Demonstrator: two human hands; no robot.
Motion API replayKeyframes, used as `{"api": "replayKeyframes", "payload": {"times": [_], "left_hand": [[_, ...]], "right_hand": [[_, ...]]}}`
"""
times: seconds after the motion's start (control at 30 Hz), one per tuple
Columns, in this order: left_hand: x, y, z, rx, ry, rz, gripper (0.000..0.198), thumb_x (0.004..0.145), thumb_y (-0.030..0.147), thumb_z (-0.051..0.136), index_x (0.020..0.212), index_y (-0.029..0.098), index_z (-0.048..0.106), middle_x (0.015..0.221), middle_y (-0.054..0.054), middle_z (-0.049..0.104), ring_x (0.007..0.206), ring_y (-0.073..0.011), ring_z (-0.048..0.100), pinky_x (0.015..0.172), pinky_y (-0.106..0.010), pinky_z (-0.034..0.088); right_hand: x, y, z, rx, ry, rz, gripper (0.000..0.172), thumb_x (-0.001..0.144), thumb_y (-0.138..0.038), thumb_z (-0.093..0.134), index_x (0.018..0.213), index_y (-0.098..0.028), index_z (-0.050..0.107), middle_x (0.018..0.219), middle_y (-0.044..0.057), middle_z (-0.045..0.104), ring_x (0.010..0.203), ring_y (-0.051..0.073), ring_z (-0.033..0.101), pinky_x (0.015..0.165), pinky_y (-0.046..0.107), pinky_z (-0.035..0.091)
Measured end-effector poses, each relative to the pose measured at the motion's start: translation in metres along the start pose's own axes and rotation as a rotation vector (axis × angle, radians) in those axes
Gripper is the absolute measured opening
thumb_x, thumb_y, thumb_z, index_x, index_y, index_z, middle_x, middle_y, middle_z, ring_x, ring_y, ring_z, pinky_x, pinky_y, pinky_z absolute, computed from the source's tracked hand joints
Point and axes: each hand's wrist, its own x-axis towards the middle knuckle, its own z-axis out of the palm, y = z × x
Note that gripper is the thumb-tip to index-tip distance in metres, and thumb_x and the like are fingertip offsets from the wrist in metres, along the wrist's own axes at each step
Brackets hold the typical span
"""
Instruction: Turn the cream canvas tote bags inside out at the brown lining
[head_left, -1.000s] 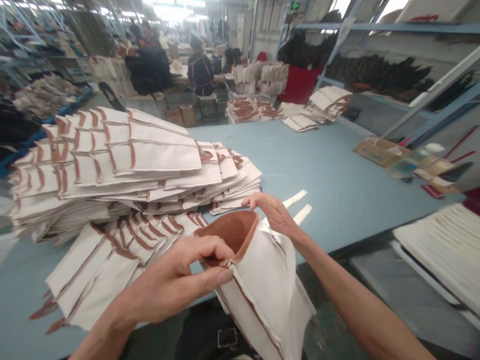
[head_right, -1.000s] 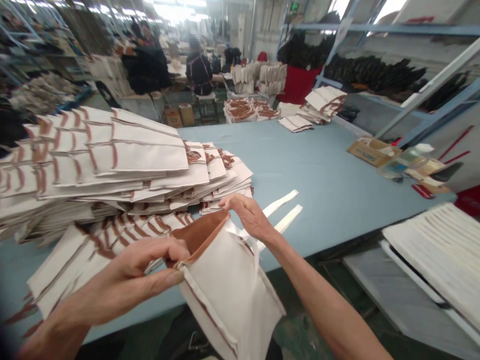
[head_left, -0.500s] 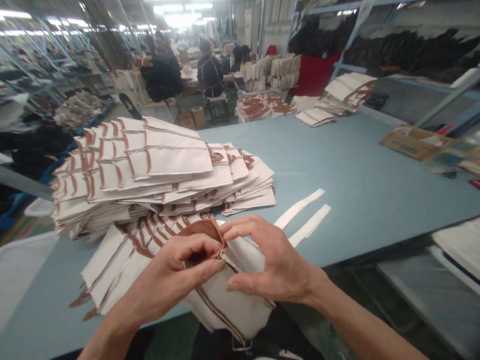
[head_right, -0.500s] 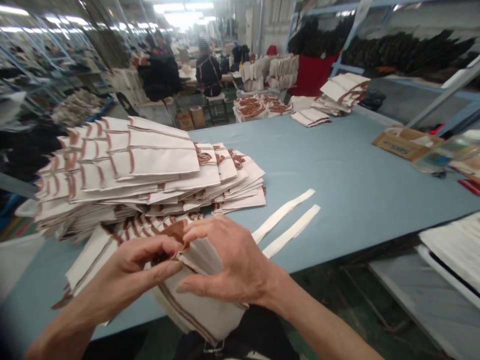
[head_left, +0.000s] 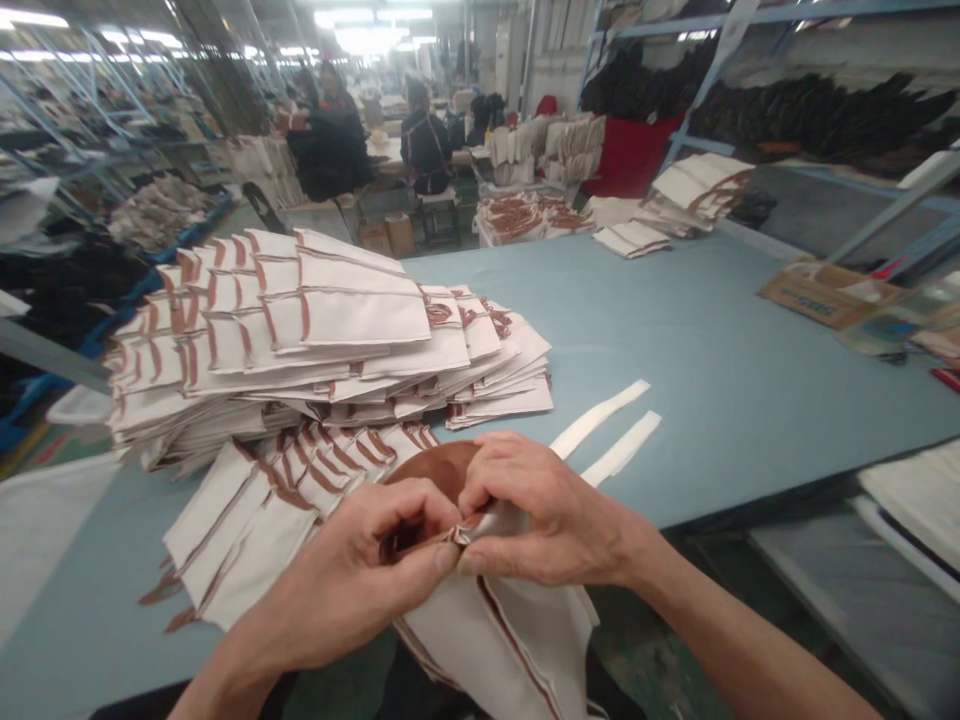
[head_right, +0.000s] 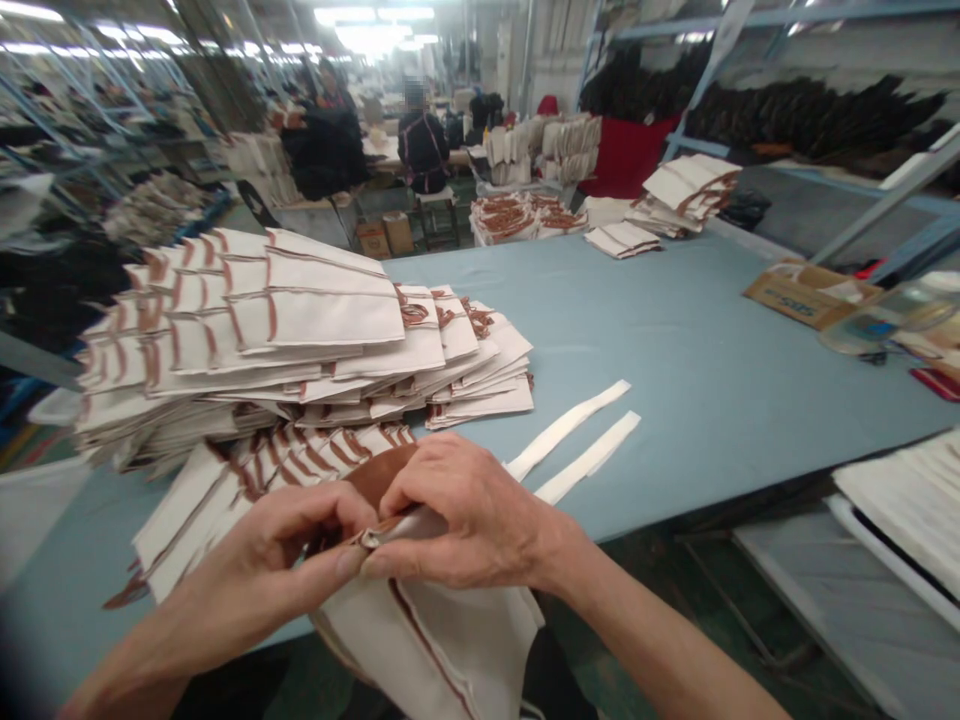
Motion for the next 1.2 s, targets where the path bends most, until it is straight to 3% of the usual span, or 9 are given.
{"api": "replayKeyframes", "payload": {"times": [0.23, 0.47, 0.57, 0.7, 0.83, 1.0, 1.2], "left_hand": [[0.003, 0.003, 0.006, -0.02, 0.031, -0.02, 0.022, 0.085, 0.028, 0.054, 0.067, 0.016, 0.059, 0.059, 0.004, 0.051, 0.056, -0.0104, 0.046, 0.052, -0.02, 0.035], [0.002, -0.001, 0.007, 0.028, 0.052, 0.01, 0.027, 0.087, 0.028, 0.054, 0.067, 0.014, 0.064, 0.057, 0.002, 0.054, 0.054, -0.0096, 0.047, 0.052, -0.019, 0.037], [0.003, -0.002, 0.008, 0.044, 0.066, 0.007, 0.027, 0.088, 0.026, 0.054, 0.067, 0.014, 0.064, 0.056, 0.003, 0.053, 0.053, -0.0088, 0.046, 0.05, -0.018, 0.035], [0.003, -0.004, 0.008, 0.035, 0.067, -0.009, 0.025, 0.088, 0.025, 0.055, 0.068, 0.014, 0.065, 0.057, 0.003, 0.054, 0.053, -0.0088, 0.045, 0.049, -0.017, 0.034], [0.002, -0.008, 0.009, 0.021, 0.052, -0.002, 0.023, 0.087, 0.023, 0.056, 0.067, 0.015, 0.064, 0.058, 0.004, 0.052, 0.053, -0.0084, 0.044, 0.049, -0.018, 0.033], [-0.001, -0.013, 0.01, 0.051, 0.075, 0.027, 0.02, 0.085, 0.018, 0.055, 0.067, 0.015, 0.061, 0.057, 0.007, 0.045, 0.052, -0.0071, 0.038, 0.047, -0.018, 0.029], [0.0, -0.005, -0.001, 0.237, 0.065, 0.089, 0.02, 0.087, 0.016, 0.053, 0.076, 0.015, 0.069, 0.059, 0.007, 0.048, 0.052, -0.0071, 0.042, 0.05, -0.019, 0.03]], "right_hand": [[-0.001, -0.008, -0.003, 0.013, -0.018, 0.016, 0.023, 0.099, -0.037, 0.064, 0.085, -0.019, 0.065, 0.078, 0.002, 0.069, 0.077, 0.018, 0.062, 0.083, 0.037, 0.047], [-0.002, -0.013, -0.007, -0.06, -0.014, 0.019, 0.006, 0.095, -0.02, 0.063, 0.09, -0.019, 0.066, 0.082, 0.003, 0.073, 0.076, 0.017, 0.065, 0.089, 0.036, 0.05], [-0.001, -0.014, -0.003, -0.15, 0.034, -0.014, 0.006, 0.092, -0.017, 0.066, 0.087, -0.021, 0.065, 0.077, 0.001, 0.074, 0.073, 0.017, 0.067, 0.09, 0.036, 0.051], [0.0, -0.014, 0.002, -0.161, 0.089, -0.029, 0.012, 0.086, -0.01, 0.061, 0.082, -0.02, 0.062, 0.072, 0.0, 0.07, 0.068, 0.016, 0.064, 0.076, 0.03, 0.05], [0.001, -0.016, 0.004, -0.134, 0.115, 0.072, 0.011, 0.078, -0.01, 0.058, 0.075, -0.02, 0.06, 0.067, -0.002, 0.065, 0.061, 0.013, 0.055, 0.064, 0.027, 0.041], [0.004, -0.023, 0.005, -0.126, 0.081, 0.146, 0.011, 0.075, -0.009, 0.054, 0.073, -0.019, 0.059, 0.066, -0.002, 0.063, 0.061, 0.012, 0.052, 0.063, 0.026, 0.038], [0.012, -0.025, 0.006, -0.19, 0.018, 0.169, 0.01, 0.078, -0.009, 0.055, 0.074, -0.018, 0.059, 0.07, 0.0, 0.066, 0.064, 0.013, 0.053, 0.065, 0.027, 0.036]]}}
